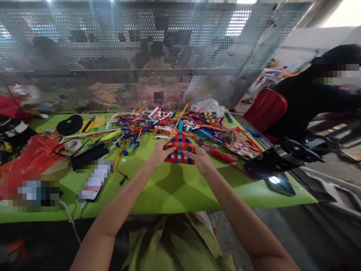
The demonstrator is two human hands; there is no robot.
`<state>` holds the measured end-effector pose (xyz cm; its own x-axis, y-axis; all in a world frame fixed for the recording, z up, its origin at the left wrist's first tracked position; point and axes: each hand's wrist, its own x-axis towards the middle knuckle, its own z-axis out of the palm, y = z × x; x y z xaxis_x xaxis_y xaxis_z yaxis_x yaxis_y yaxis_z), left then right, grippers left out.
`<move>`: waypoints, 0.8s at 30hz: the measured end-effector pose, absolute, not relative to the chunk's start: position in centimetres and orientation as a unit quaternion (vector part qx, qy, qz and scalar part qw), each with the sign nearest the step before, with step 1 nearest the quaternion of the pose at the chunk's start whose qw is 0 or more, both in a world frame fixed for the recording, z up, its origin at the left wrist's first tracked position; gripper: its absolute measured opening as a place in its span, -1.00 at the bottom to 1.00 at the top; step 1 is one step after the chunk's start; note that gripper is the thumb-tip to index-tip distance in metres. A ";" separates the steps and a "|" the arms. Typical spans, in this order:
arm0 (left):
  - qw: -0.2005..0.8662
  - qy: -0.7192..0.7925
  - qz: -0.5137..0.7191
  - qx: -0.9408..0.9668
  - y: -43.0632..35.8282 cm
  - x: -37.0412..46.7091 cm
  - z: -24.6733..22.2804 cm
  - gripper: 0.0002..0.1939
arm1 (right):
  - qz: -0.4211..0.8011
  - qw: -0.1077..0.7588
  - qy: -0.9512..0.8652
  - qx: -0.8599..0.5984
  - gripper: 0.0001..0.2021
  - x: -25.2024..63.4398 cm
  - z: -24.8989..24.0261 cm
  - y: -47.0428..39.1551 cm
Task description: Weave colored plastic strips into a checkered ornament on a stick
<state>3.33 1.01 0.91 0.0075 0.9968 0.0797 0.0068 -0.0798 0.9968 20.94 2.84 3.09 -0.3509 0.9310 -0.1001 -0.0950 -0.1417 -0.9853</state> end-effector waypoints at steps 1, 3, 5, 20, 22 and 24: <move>0.484 0.476 0.514 0.525 1.2 3.0 0.6 -0.59 | 0.635 0.399 -0.527 -0.400 -0.62 20.8 3.2 3.5; 0.511 0.468 0.499 0.520 1.3 2.2 0.2 -0.60 | 0.622 0.405 -0.545 -0.390 -0.62 20.6 3.4 4.8; 0.551 0.463 0.479 0.502 1.2 1.5 -0.1 -0.59 | 0.606 0.410 -0.560 -0.388 -0.65 20.4 3.5 6.2; 0.529 0.528 0.461 0.478 0.6 0.6 -1.7 -0.59 | 0.582 0.489 -0.515 -0.396 -0.75 20.4 0.5 7.6; 0.532 0.527 0.467 0.471 0.4 0.6 -1.8 -0.60 | 0.604 0.457 -0.517 -0.400 -0.72 20.6 0.3 7.7; 0.533 0.525 0.472 0.465 0.3 0.7 -1.7 -0.63 | 0.617 0.432 -0.525 -0.397 -0.71 20.6 0.1 7.8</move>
<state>0.74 0.33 -1.68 0.0016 0.9927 -0.1207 -0.0149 0.1207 0.9926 20.59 7.76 0.13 -0.3113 0.9497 -0.0352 -0.1171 -0.0751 -0.9903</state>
